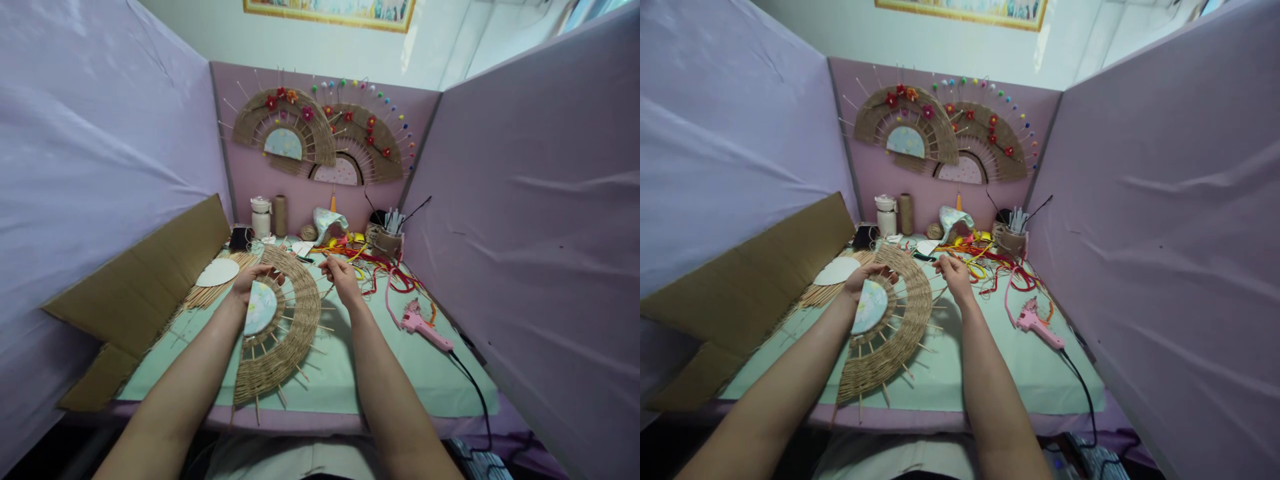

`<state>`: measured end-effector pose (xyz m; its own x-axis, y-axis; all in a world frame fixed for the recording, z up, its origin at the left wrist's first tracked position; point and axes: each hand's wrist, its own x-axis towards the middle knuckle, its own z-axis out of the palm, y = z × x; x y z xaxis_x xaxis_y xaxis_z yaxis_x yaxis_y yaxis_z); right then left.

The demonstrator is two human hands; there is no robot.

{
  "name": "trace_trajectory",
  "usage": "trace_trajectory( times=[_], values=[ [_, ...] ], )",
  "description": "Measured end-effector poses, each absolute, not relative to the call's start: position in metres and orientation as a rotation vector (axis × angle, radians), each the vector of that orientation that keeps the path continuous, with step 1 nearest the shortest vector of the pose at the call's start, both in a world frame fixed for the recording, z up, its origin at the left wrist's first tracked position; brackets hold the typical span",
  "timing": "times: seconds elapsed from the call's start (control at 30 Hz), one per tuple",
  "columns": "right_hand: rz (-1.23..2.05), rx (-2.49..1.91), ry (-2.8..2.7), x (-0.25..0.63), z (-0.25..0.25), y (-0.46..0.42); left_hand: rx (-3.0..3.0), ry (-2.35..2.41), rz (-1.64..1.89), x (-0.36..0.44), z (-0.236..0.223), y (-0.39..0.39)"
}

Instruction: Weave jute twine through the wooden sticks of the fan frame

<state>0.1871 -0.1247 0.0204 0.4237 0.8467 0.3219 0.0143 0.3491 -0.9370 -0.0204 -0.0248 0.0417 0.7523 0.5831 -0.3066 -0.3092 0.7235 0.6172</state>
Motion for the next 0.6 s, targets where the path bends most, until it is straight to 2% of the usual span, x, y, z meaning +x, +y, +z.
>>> trace_trajectory(
  times=[0.3,0.47,0.6],
  values=[
    [0.814,-0.955,-0.923,0.1854,0.0164,-0.1206,0.573,0.443,0.58,-0.0226,0.0414,-0.0253],
    [1.036,-1.009,-0.904,0.1821,0.0181,-0.1221,0.586,0.438,0.615,-0.0218,0.0392,-0.0244],
    [1.09,-0.967,-0.872,0.1812,0.0205,-0.1248,0.598,0.408,0.66,-0.021,0.0341,-0.0207]
  ],
)
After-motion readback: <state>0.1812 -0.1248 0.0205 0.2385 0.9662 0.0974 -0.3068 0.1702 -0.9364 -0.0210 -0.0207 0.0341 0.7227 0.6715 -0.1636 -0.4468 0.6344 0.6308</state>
